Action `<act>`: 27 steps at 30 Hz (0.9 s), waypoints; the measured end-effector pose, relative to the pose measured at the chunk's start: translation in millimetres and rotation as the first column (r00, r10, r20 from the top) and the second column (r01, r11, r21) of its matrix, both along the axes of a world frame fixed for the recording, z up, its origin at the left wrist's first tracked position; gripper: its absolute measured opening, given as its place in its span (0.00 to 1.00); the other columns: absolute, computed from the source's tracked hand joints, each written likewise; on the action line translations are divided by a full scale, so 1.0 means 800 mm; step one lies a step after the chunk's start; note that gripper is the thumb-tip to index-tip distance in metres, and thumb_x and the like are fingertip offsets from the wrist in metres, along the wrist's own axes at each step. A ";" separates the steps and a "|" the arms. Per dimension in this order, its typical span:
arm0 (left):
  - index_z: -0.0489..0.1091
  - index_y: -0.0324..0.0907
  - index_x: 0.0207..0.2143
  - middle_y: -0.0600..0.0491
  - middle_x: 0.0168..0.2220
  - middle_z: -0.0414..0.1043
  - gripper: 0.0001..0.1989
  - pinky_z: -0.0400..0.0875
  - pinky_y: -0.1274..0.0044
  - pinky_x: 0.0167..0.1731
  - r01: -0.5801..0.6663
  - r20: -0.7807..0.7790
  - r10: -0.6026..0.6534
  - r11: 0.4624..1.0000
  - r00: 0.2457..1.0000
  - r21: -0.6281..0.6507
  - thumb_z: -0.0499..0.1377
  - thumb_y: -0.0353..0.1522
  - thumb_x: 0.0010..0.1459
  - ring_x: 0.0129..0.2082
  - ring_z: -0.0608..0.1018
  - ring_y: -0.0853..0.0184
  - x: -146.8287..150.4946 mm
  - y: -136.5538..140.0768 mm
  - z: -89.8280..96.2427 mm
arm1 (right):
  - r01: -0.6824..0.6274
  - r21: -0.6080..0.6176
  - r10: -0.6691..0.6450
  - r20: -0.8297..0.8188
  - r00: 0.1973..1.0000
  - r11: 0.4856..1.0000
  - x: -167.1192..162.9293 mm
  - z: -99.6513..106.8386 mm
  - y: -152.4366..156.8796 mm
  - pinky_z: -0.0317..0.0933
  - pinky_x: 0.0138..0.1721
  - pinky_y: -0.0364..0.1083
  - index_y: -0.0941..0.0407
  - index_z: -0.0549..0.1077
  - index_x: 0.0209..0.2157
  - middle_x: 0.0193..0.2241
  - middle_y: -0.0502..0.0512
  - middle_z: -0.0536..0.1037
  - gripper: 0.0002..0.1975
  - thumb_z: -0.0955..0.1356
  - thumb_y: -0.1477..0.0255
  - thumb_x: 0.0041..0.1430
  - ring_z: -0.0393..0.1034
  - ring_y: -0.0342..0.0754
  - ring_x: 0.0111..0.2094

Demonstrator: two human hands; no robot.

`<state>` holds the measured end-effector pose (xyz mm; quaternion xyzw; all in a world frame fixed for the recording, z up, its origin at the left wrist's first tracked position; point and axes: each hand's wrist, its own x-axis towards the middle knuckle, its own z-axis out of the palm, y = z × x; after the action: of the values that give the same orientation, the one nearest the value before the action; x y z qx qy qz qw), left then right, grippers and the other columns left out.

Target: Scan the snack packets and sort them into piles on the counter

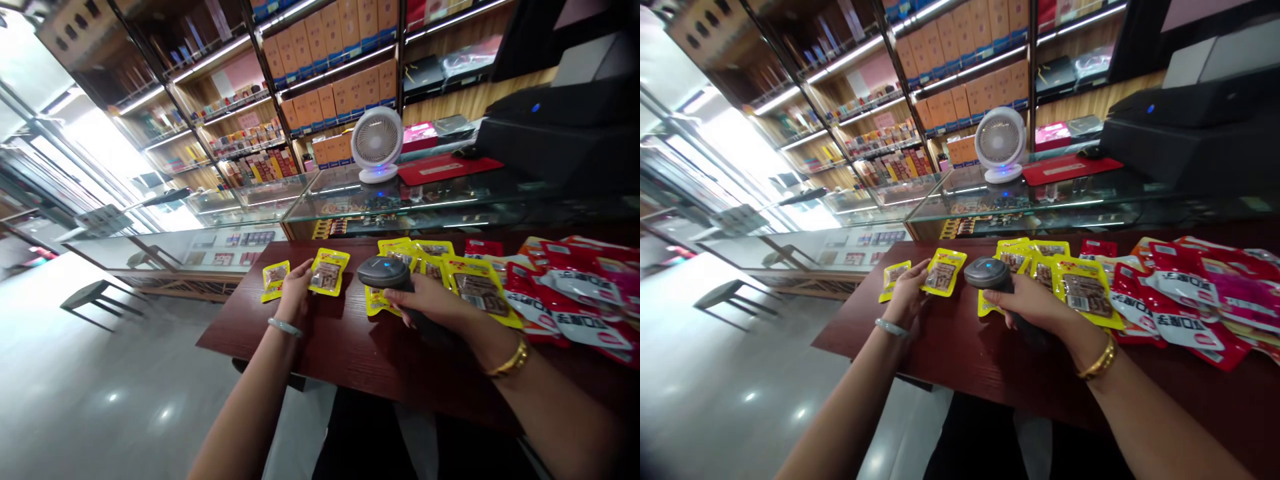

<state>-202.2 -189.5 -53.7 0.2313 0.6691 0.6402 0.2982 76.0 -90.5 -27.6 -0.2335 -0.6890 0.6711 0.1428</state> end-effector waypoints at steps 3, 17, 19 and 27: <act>0.68 0.42 0.58 0.47 0.43 0.78 0.27 0.73 0.80 0.22 0.044 0.102 -0.061 0.985 0.993 0.166 0.64 0.34 0.55 0.26 0.78 0.71 0.045 0.017 0.000 | -0.006 0.014 0.006 -0.007 1.000 1.000 0.001 0.002 0.000 0.60 0.18 0.41 0.56 0.67 0.27 0.16 0.46 0.71 0.23 0.72 0.50 0.53 0.66 0.41 0.16; 0.68 0.42 0.55 0.44 0.48 0.76 0.25 0.73 0.80 0.23 0.022 0.063 -0.038 0.970 0.997 0.241 0.63 0.33 0.54 0.31 0.79 0.68 0.078 0.030 0.006 | -0.018 0.019 0.017 0.045 0.999 1.000 0.002 0.005 -0.002 0.62 0.19 0.41 0.56 0.68 0.32 0.14 0.46 0.72 0.21 0.72 0.53 0.56 0.67 0.43 0.15; 0.69 0.41 0.55 0.43 0.50 0.76 0.25 0.70 0.81 0.21 0.007 0.021 -0.012 0.976 1.000 0.219 0.63 0.32 0.53 0.31 0.79 0.68 0.076 0.028 0.008 | -0.020 0.004 0.020 0.036 0.999 1.000 0.002 0.006 -0.003 0.62 0.19 0.41 0.56 0.68 0.33 0.14 0.45 0.72 0.20 0.72 0.53 0.56 0.67 0.42 0.15; 0.68 0.39 0.53 0.50 0.36 0.78 0.26 0.55 0.85 0.14 -0.052 0.056 0.038 0.954 0.998 0.295 0.65 0.35 0.51 0.17 0.69 0.79 0.069 0.018 0.013 | -0.018 -0.025 0.018 -0.005 1.000 1.000 0.001 0.009 -0.004 0.63 0.18 0.41 0.56 0.67 0.32 0.15 0.43 0.71 0.22 0.74 0.52 0.52 0.66 0.41 0.15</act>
<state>-147.3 -174.8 -43.6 0.2422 0.5631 0.7454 0.2619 76.8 -93.9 -20.2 -0.2274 -0.6822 0.6815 0.1358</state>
